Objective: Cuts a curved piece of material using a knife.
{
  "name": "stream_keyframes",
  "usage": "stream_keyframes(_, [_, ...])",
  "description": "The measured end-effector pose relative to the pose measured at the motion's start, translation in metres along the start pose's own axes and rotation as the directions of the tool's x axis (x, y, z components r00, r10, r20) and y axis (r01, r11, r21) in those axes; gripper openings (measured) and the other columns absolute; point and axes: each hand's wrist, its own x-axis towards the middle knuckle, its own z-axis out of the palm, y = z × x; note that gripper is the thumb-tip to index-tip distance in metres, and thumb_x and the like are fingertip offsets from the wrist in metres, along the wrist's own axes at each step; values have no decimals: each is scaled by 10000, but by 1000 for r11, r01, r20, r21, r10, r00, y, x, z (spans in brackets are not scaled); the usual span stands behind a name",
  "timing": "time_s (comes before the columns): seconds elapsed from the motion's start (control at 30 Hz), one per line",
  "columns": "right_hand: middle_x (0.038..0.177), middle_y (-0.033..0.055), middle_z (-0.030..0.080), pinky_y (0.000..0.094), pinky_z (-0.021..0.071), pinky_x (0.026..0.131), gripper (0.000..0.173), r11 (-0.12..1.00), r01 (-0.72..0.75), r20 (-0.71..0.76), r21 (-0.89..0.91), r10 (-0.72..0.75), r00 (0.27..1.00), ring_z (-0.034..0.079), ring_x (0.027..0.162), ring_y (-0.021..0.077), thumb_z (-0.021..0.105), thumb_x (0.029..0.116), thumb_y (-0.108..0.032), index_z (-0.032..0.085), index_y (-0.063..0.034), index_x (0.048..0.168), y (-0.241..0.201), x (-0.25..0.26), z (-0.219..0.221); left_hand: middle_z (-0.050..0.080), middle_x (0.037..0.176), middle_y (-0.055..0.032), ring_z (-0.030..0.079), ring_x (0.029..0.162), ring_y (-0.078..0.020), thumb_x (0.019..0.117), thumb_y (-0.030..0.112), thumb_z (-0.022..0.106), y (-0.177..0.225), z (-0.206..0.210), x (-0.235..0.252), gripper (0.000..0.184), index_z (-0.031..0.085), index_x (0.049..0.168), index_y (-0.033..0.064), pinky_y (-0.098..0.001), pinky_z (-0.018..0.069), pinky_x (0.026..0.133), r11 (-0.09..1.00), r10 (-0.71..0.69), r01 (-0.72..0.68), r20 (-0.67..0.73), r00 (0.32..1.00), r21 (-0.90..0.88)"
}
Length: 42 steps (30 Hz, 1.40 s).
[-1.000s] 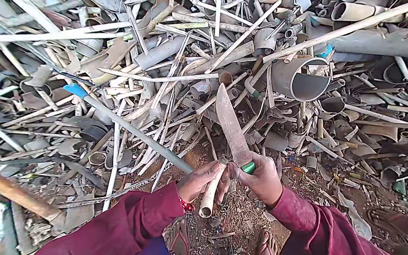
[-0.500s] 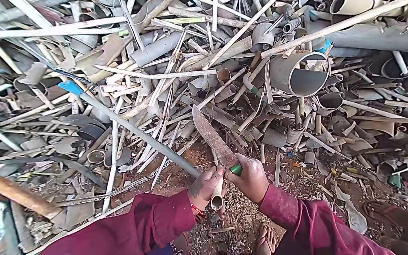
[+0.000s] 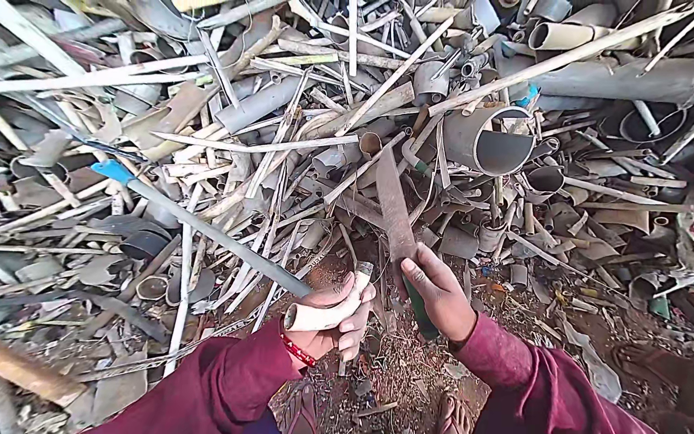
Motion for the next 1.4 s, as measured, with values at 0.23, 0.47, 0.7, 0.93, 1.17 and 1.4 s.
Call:
stream_keyframes(0.23, [924,102,659,259,540,802,378,913,214,35,-348,-215,976,634,836,77,370,1113,-213,614,73,1147,5,-8,9,621,681,35,681,592,-97,999,422,621,-11,2,8,291,651,1023,133,-245,590,560,999,-31,33,48,998,-41])
stream_keyframes(0.47, [869,111,659,297,550,740,440,875,236,24,-423,-249,968,644,772,121,368,1119,-298,622,61,1112,9,-7,8,621,690,25,686,603,-109,1007,408,614,-16,3,8,281,635,1031,129,-256,597,570,998,-27,30,48,998,-63])
stream_keyframes(0.7, [796,142,695,326,563,641,547,748,320,-33,-582,-415,909,687,706,171,500,1051,-440,640,88,1044,13,-9,16,610,687,48,668,579,-84,1018,485,574,-18,15,4,323,595,1003,163,-247,589,539,993,-41,38,22,999,114])
stream_keyframes(0.93, [768,98,669,318,555,661,544,852,240,-6,-464,-275,962,665,701,135,477,1062,-443,638,77,1055,19,-7,17,590,632,62,632,496,-68,1066,424,437,-19,21,0,288,516,1037,149,-227,570,473,959,26,27,-183,983,283])
stream_keyframes(1.17, [725,20,585,242,485,589,415,940,145,35,-308,-141,989,542,602,48,520,1054,-353,614,50,1038,17,-8,16,530,583,68,528,404,-41,1078,266,234,-29,43,6,306,489,1028,104,-198,505,392,866,231,51,-487,842,498])
stream_keyframes(1.4, [694,37,602,266,503,541,397,957,167,100,-236,-147,984,572,575,80,566,1039,-364,632,26,1010,-17,-27,41,589,601,48,541,448,-9,1106,207,206,0,-7,14,435,569,884,118,-143,446,409,908,416,-315,-506,755,276])
